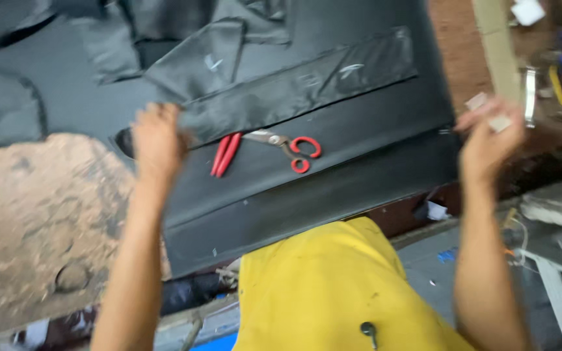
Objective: The person cuts a long strip of black vinyl fabric with scissors along a marked line, then marks additional cutting lines on the fabric with chalk and trims the strip. They reposition the fabric on the workbench and use pliers to hold or pull the material while cutting.
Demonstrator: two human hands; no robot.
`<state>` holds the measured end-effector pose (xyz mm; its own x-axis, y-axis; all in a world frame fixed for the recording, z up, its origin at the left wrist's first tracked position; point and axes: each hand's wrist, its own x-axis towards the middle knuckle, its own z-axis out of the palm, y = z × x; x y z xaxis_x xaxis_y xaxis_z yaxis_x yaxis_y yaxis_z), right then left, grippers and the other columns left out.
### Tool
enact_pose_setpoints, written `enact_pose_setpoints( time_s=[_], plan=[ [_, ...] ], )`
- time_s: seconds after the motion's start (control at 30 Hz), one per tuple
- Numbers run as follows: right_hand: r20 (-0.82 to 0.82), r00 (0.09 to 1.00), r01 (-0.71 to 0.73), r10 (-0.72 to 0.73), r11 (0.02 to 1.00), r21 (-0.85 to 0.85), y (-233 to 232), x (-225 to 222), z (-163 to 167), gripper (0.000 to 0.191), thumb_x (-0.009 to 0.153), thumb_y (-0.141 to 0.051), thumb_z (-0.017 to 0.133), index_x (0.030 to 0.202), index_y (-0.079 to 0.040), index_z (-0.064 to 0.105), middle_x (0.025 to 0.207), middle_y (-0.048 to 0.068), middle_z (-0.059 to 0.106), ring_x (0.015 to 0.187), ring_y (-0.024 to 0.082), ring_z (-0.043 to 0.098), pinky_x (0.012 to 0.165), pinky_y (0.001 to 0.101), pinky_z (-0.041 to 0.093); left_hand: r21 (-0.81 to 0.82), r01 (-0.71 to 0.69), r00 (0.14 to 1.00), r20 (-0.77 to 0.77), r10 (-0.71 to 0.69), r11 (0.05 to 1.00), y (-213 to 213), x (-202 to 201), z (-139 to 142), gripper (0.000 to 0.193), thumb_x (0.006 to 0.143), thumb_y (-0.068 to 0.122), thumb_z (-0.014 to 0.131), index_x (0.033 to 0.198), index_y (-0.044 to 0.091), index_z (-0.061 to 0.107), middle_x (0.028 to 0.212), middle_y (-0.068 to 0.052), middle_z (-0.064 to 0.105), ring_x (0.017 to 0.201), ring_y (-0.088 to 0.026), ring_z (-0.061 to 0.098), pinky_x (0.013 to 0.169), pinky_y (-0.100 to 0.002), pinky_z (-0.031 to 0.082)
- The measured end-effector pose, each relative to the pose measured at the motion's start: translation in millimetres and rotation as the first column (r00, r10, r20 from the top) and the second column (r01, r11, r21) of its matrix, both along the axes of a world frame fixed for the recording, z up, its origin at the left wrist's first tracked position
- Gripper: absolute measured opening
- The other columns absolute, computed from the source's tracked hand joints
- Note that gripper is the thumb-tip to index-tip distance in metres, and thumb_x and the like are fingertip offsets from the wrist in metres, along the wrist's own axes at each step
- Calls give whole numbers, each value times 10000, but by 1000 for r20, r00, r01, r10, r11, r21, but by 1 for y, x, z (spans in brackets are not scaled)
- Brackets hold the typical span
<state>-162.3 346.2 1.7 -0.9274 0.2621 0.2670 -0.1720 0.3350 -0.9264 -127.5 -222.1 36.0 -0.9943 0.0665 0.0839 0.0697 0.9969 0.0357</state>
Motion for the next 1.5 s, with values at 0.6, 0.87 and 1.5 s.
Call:
enact_pose_setpoints(
  time_s=[0.6, 0.87, 1.5],
  plan=[
    [105, 941, 251, -322, 872, 420, -12, 83, -77, 145, 1015, -118, 714, 1054, -4, 635, 947, 184, 720, 854, 338, 710, 749, 428, 551, 279, 675, 643, 231, -730, 683, 378, -2, -80, 655, 793, 210, 672, 1433, 137, 552, 1573, -113, 407, 1169, -317, 530, 913, -433, 479],
    [142, 948, 206, -286, 887, 413, -24, 96, -79, 134, 997, -94, 699, 1010, 1, 606, 944, 197, 705, 865, 367, 707, 753, 449, 546, 234, 651, 677, 251, -692, 722, 391, 1, -88, 521, 898, 175, 592, 1413, 253, 596, 1589, -120, 382, 1212, -336, 527, 953, -460, 491],
    [237, 908, 232, -344, 887, 400, -7, 106, -68, 122, 974, -91, 721, 996, -7, 635, 903, 176, 727, 826, 292, 731, 723, 403, 561, 232, 629, 701, 242, -671, 742, 393, 6, -85, 507, 902, 146, 573, 1401, 227, 606, 1599, -146, 391, 1239, -333, 533, 959, -454, 488]
  ],
)
